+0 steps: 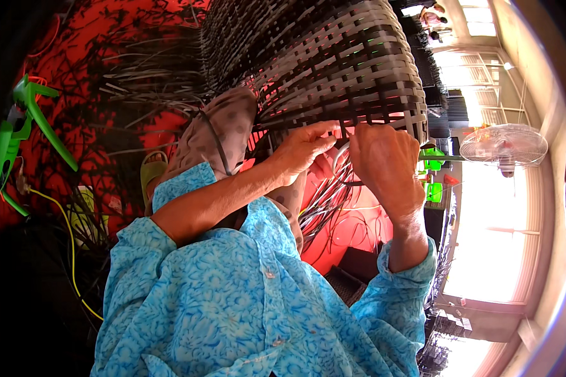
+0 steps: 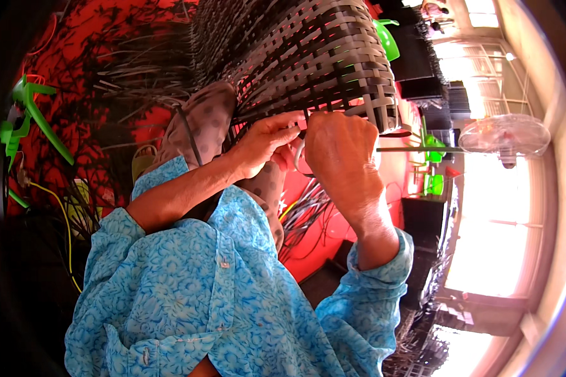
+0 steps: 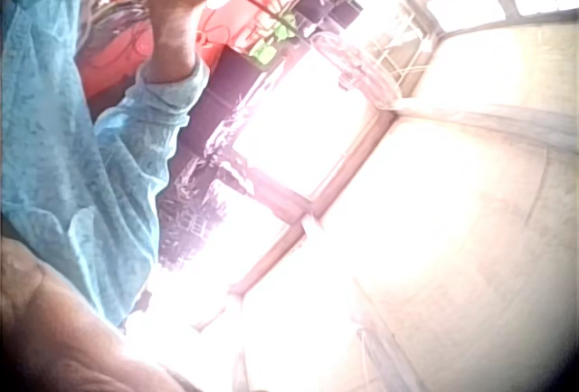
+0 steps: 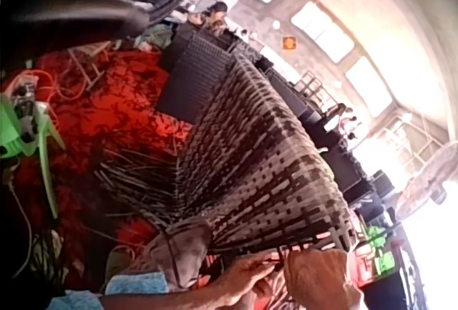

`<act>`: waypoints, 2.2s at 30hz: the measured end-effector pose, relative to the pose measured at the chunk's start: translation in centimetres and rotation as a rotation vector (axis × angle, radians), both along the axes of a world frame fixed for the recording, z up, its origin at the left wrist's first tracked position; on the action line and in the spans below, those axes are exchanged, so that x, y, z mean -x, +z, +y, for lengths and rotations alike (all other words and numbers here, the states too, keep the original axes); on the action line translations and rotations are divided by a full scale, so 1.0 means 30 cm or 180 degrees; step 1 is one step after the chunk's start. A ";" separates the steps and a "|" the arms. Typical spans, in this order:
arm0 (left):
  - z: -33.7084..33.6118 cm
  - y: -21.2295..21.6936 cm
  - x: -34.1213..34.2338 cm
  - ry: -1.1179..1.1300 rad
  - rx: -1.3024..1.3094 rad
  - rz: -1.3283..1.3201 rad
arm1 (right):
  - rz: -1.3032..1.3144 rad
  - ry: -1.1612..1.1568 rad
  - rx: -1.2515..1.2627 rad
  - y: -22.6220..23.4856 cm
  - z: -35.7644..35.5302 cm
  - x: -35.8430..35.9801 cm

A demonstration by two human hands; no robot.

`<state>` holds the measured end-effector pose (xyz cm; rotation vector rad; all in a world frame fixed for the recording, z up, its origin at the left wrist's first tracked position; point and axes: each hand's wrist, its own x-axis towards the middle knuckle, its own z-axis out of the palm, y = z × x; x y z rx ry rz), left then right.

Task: The person weaves strips of synthetic wicker material into the edge of a furniture frame. They thread the strips through existing weaves and pull them tight by hand, occasionally using a small flat tool to tuck the ends into the frame.

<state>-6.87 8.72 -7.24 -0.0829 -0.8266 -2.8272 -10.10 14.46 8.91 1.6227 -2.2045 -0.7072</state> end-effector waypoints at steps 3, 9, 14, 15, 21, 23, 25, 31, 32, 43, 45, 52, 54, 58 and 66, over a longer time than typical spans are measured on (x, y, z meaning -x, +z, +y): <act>-0.001 -0.008 0.012 -0.0027 -0.0077 0.0057 | -0.0028 -0.0058 -0.0029 0.006 -0.008 0.005; -0.041 -0.011 0.024 0.0315 -0.0129 -0.0172 | -0.0506 -0.0240 0.0360 0.024 -0.012 -0.003; -0.153 -0.143 -0.040 0.0706 0.0435 -0.0616 | -0.1359 0.0129 0.0990 0.051 -0.003 0.006; -0.186 -0.181 -0.055 0.0731 0.0487 -0.0390 | -0.1351 0.0123 0.1001 0.056 0.007 0.010; -0.610 -0.569 -0.456 0.1579 0.1782 -0.1943 | -0.1610 0.0860 0.1981 0.032 0.070 0.041; -0.719 -0.726 -0.665 0.1720 0.2415 -0.3267 | -0.1702 0.0795 0.2120 0.031 0.089 0.044; -0.770 -0.838 -0.767 0.1724 0.2535 -0.3042 | -0.3181 0.0469 0.2855 0.030 0.102 0.039; -0.595 -0.548 -0.520 0.3841 0.4255 -0.1882 | -0.4428 0.0626 0.3507 0.075 0.127 0.060; -0.513 -0.448 -0.410 0.3262 0.4071 -0.1202 | -0.3682 0.0715 0.3759 0.081 0.136 0.069; -0.185 -0.083 -0.059 0.1778 0.3394 -0.0049 | -0.1365 0.0669 0.2568 0.062 0.179 0.185; -0.261 -0.139 -0.118 0.2055 0.4115 -0.0314 | -0.1730 0.0532 0.2735 0.058 0.181 0.199; -0.690 -0.578 -0.613 0.3068 0.6150 -0.2693 | -0.2196 0.0308 0.3095 0.040 0.204 0.251; -0.724 -0.679 -0.783 0.2475 0.6044 -0.3624 | -0.2840 0.0180 0.3121 0.035 0.214 0.264; -0.687 -0.657 -0.822 0.0840 0.6332 -0.4059 | -0.4715 0.0016 0.3436 0.039 0.230 0.311; -0.302 0.118 -0.265 0.2114 0.4206 -0.0597 | -0.5332 -0.0339 0.1921 0.016 0.211 0.542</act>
